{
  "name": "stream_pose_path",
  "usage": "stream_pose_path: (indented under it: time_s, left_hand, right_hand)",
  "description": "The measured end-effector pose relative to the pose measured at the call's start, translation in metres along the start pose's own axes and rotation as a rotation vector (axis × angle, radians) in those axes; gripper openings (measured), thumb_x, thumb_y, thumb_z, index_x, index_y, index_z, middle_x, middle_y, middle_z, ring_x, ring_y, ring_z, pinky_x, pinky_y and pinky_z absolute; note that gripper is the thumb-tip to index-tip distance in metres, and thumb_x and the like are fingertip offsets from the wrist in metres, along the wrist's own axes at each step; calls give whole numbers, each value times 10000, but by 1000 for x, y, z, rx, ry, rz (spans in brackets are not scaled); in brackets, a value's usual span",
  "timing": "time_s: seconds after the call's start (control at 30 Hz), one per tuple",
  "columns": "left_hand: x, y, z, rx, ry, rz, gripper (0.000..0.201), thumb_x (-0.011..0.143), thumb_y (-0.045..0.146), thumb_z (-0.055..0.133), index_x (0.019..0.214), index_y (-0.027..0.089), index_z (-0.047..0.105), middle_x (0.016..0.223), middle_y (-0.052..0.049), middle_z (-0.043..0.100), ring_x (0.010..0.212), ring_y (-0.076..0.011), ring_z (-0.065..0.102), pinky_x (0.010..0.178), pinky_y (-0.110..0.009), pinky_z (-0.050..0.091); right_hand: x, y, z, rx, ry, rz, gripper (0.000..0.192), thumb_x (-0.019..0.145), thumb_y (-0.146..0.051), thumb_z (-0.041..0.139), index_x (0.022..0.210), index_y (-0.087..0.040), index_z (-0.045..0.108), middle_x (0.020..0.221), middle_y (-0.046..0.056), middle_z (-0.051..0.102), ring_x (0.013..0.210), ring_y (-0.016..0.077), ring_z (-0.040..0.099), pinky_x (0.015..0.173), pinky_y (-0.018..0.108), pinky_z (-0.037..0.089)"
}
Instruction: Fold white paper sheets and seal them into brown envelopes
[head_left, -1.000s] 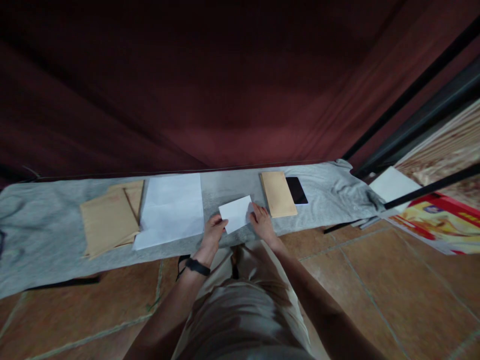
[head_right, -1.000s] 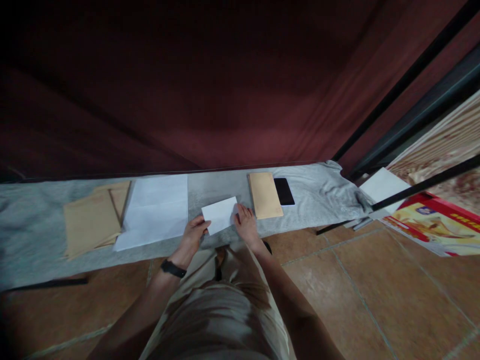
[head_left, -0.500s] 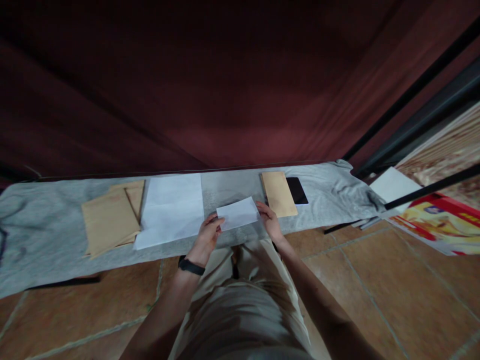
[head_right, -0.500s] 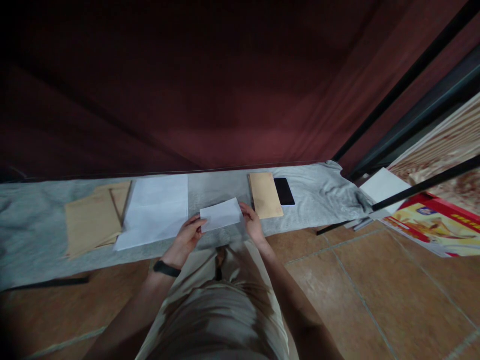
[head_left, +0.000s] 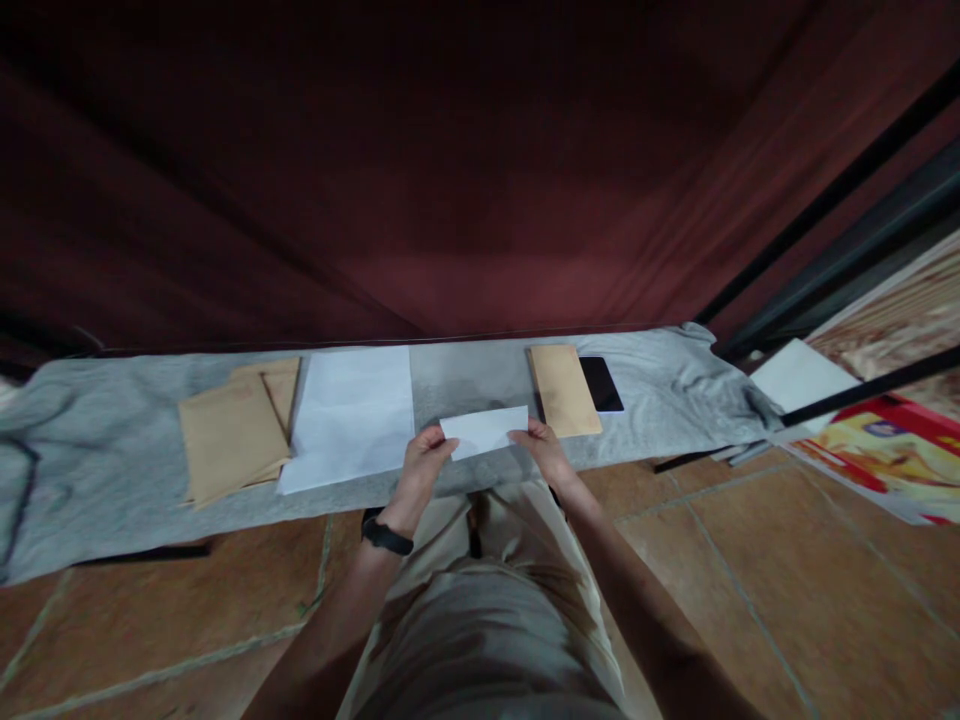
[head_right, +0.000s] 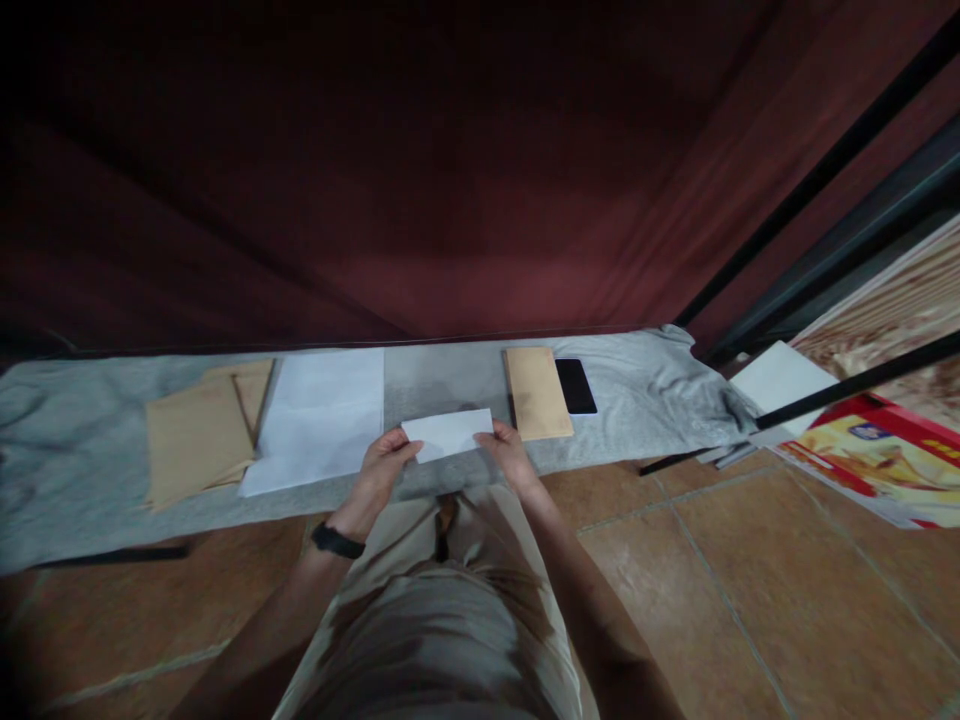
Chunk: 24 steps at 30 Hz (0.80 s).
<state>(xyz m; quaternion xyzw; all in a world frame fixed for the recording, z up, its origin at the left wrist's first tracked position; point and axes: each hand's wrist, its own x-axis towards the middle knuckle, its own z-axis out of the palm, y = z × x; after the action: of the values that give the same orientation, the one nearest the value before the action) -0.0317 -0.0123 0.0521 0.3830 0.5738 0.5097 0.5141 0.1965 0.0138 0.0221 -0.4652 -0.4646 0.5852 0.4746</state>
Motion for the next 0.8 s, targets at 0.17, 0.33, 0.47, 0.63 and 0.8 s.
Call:
stream_pose_path:
  time_s: [0.17,0.33,0.47,0.63,0.8]
  left_hand:
    - [7,-2,-5,150,-12,155,147,622,147,674,744,219,712,897,-36,738,940,-233,665,931,-386,520]
    - [1,-17,-10,679,-156,466,442,666,-39,518,958,223,722,1199,-74,714,1217,-253,614,1105,-443,468]
    - [-11,-29,-13,1097,-306,606,646,711,-63,482,1277,195,655,1452,-105,611,1380,-253,529,1196,-450,403]
    - [-14,-31,-20,1200,-457,679,751,761,5,518,1477,230,519,1607,-73,459,1505,-205,389,1274,-441,291]
    - [-17,-31,-19,1226,-509,731,595,903,195,579,1492,241,513,1640,-103,398,1535,-241,333,1284,-482,239]
  right_hand:
    - [11,-2,-5,-234,10,-223,116,722,-238,696,826,-225,748,1215,83,745,1192,288,657,1068,452,472]
    - [7,12,-10,-699,23,-417,364,757,-52,548,970,-243,773,1291,68,721,1322,251,584,1161,485,417]
    - [-4,23,-17,-915,-127,-522,506,798,-50,579,1244,-239,725,1407,71,658,1370,245,552,1178,469,421]
    - [-15,23,-31,-1079,-303,-571,649,820,-85,650,1441,-264,598,1525,76,553,1432,260,493,1221,507,367]
    - [-18,20,-32,-1134,-378,-580,674,820,-55,648,1460,-254,576,1548,84,524,1442,243,484,1240,501,344]
